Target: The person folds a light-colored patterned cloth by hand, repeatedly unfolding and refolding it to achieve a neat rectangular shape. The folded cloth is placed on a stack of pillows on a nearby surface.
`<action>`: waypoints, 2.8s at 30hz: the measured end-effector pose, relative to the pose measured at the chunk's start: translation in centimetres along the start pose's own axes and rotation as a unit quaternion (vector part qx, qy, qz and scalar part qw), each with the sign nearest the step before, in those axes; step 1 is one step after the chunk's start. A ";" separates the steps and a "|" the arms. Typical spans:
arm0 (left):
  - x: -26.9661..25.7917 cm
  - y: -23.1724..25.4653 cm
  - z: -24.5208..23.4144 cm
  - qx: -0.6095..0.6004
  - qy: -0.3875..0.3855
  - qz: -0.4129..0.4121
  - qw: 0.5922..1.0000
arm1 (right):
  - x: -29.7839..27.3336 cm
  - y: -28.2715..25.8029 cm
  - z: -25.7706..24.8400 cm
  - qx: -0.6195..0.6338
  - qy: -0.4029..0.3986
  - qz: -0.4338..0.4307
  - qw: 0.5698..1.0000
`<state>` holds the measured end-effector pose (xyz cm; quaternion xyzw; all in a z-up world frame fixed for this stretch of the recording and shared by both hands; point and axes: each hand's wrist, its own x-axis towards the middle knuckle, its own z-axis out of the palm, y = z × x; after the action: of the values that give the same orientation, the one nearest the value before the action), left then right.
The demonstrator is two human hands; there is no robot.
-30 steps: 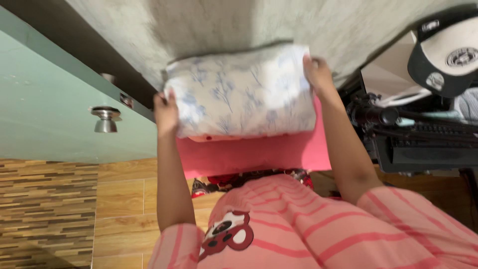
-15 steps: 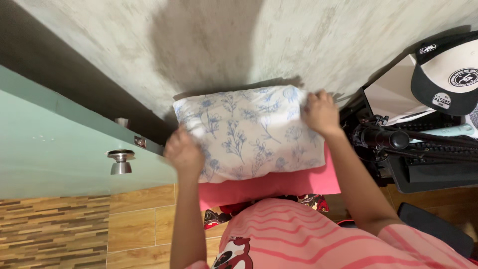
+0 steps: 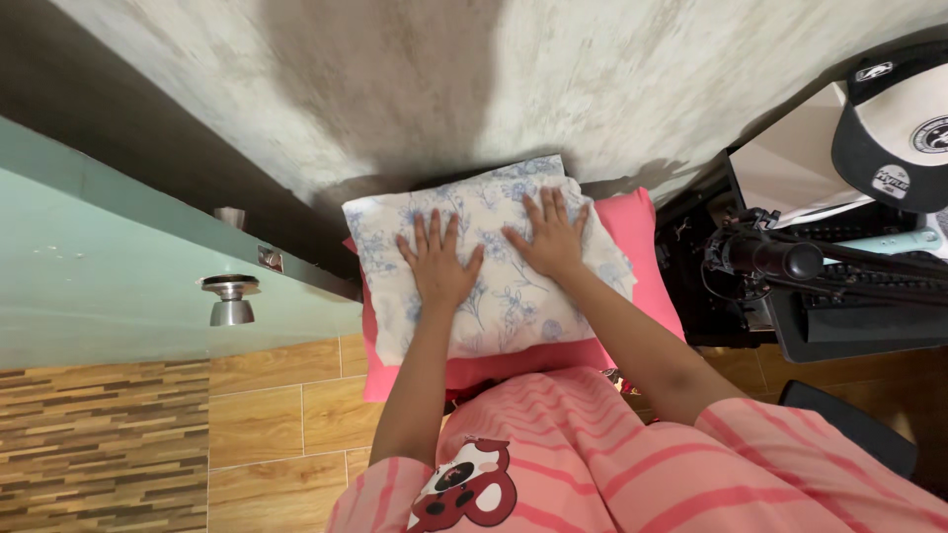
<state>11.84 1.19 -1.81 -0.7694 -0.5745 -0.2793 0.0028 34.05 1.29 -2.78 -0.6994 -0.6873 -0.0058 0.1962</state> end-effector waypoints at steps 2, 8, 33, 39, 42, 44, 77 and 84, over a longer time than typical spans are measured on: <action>-1.1 -0.5 1.1 0.006 0.000 -0.001 1.000 | -0.6 1.0 1.4 0.017 0.004 0.012 1.000; 1.9 -3.0 -0.6 0.008 0.020 -0.126 0.992 | 3.4 6.7 0.7 0.138 -0.007 0.283 0.949; 2.9 -11.8 -5.8 -0.142 -0.082 -0.378 0.911 | 2.6 9.0 -6.1 0.329 -0.175 0.252 0.893; 4.2 -8.9 -11.3 -0.333 0.047 -0.280 0.899 | 4.4 6.2 -12.0 0.505 -0.008 0.220 0.834; 5.7 -9.3 -15.0 -0.473 0.149 -0.137 0.858 | 5.2 5.5 -15.6 0.506 0.047 0.176 0.843; 6.3 -9.6 -17.5 -0.512 0.170 -0.127 0.832 | 6.1 4.9 -17.7 0.550 0.069 0.130 0.822; 3.6 -4.6 -0.5 -0.006 -0.168 -0.025 0.985 | -1.6 0.9 -1.0 0.027 -0.068 0.095 0.993; 5.3 -4.2 -0.3 0.035 -0.193 -0.027 0.980 | -0.2 1.4 -1.6 0.027 -0.107 0.131 0.985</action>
<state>8.93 7.21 -0.56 -0.7925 -0.5941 -0.1050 -0.0889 35.84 0.67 -1.75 -0.7744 -0.6066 0.1134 0.1399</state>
